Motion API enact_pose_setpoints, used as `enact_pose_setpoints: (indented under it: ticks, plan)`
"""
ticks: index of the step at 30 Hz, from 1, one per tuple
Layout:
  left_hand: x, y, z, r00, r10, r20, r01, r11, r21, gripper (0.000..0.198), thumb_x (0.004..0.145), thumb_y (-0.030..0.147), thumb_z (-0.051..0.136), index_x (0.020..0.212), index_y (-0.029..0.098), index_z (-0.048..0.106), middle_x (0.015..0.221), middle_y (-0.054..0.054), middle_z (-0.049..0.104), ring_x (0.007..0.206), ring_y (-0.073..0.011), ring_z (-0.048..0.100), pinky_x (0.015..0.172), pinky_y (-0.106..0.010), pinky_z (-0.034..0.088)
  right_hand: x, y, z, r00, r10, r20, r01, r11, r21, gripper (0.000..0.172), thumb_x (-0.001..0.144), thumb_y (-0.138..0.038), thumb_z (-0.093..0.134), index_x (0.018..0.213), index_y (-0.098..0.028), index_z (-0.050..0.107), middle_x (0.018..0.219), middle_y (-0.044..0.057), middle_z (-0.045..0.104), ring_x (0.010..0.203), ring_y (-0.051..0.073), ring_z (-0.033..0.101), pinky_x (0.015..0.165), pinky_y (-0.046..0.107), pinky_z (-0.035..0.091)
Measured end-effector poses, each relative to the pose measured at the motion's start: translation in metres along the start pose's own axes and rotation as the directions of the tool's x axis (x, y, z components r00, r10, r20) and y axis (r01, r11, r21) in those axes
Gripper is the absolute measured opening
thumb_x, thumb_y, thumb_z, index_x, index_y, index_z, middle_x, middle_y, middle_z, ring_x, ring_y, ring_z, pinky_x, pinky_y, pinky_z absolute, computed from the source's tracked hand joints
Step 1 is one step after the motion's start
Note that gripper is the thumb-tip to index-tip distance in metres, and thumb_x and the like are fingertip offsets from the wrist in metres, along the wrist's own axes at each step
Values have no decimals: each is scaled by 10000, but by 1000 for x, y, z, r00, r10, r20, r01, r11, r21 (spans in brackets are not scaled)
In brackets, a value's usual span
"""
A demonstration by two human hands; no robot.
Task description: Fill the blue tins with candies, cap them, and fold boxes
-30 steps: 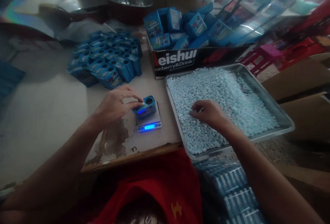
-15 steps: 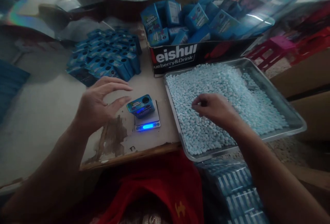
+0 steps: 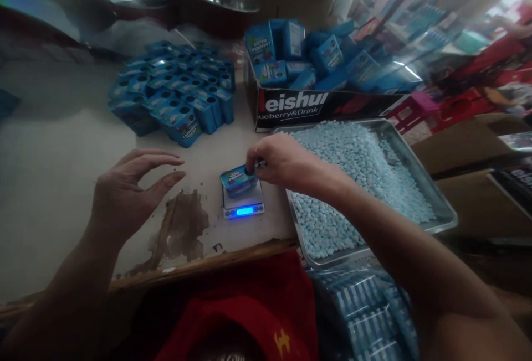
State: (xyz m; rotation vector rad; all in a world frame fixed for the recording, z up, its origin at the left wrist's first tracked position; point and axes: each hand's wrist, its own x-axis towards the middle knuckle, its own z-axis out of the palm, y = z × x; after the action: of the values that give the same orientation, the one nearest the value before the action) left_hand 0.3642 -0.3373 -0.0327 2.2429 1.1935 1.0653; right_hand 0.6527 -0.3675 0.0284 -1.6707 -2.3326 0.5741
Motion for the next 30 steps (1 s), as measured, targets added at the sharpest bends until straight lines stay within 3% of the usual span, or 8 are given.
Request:
enact_pose_setpoints:
  ticks: [5, 10, 16, 22, 26, 30]
  plan:
    - [-1, -9, 0, 1000, 10, 26, -9, 999, -54, 133, 910, 277, 710, 1039, 266, 741, 1115, -32, 723, 1045, -207, 689, 1022, -390, 548, 3, -1, 5, 1000, 4, 13, -4, 999, -46, 258, 789, -95, 691, 955, -241, 825, 806, 4, 741, 706, 129, 626, 675, 262, 428]
    - [0, -10, 2, 998, 0, 59, 5, 996, -89, 160, 905, 287, 712, 1058, 247, 741, 1143, -44, 713, 1082, -212, 680, 1040, -390, 528, 4, 1, 14, 996, 48, -76, -42, 996, 73, 409, 767, -126, 746, 1166, -209, 776, 760, -10, 708, 654, 115, 599, 653, 255, 438]
    - [3, -3, 11, 996, -3, 87, 13, 993, -118, 171, 900, 306, 721, 1060, 251, 742, 1136, -41, 713, 1089, -218, 677, 1034, -390, 532, -2, 14, 14, 977, 51, -207, -20, 988, 153, 162, 818, -218, 732, 963, -182, 795, 754, 5, 692, 664, 125, 589, 627, 268, 450]
    - [7, 11, 24, 992, 8, 123, 9, 991, -131, 257, 858, 341, 778, 1095, 250, 740, 1124, -37, 715, 1056, -212, 674, 997, -376, 542, -21, 23, 5, 957, 165, -239, -72, 932, 355, 213, 811, -330, 795, 966, -184, 788, 741, 17, 690, 655, 152, 606, 583, 289, 477]
    - [9, 23, 33, 990, -17, 143, 37, 989, -144, 321, 853, 362, 784, 1147, 244, 732, 1111, -36, 727, 1042, -214, 673, 974, -371, 544, -21, 14, 14, 957, 96, -272, -11, 954, 299, 164, 850, -292, 749, 979, -199, 789, 855, 33, 741, 754, 168, 650, 679, 302, 513]
    - [9, 27, 37, 987, -32, 156, 53, 990, -129, 358, 852, 378, 786, 1176, 243, 719, 1146, -45, 734, 1070, -228, 675, 976, -378, 544, -15, 9, 30, 956, 40, -292, 20, 980, 199, 121, 856, -225, 717, 948, -197, 790, 846, 23, 749, 739, 147, 638, 701, 285, 488]
